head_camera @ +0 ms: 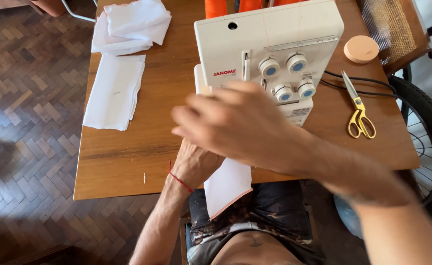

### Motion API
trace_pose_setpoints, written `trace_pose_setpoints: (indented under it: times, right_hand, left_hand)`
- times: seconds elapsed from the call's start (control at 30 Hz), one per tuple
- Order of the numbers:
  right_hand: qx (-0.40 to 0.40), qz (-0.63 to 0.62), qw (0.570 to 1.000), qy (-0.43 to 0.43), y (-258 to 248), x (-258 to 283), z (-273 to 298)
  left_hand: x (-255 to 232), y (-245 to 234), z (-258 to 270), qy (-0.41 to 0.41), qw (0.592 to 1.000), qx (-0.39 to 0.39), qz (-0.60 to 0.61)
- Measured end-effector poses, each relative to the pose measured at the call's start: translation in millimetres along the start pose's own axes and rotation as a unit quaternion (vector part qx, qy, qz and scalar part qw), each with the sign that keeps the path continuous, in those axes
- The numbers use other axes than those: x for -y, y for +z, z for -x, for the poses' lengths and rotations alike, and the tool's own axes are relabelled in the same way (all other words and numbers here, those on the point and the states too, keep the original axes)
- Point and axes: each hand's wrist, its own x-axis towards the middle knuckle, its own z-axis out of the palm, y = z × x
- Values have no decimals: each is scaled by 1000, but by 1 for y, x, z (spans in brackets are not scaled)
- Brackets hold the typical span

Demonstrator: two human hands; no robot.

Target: Using a serger machine to finish the edges of small rectangular fabric pieces and trimming the excess thread with scissors.

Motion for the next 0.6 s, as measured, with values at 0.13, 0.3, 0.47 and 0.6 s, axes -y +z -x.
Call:
trace_pose_setpoints:
  times: [0.13, 0.3, 0.47, 0.6]
  right_hand:
    - [-129, -270, 943, 149, 20, 16, 88]
    - [-51, -482, 711, 510, 71, 80, 174]
    - [-27, -583, 555, 593, 93, 136, 209]
    - [-25, -623, 524, 581, 89, 151, 216]
  left_hand:
    - [-13, -14, -19, 16, 999, -1, 32]
    - [-18, -9, -25, -26, 1000, 10, 13]
    - [-22, -14, -30, -20, 999, -5, 43]
    - [-22, -19, -34, -19, 999, 5, 49]
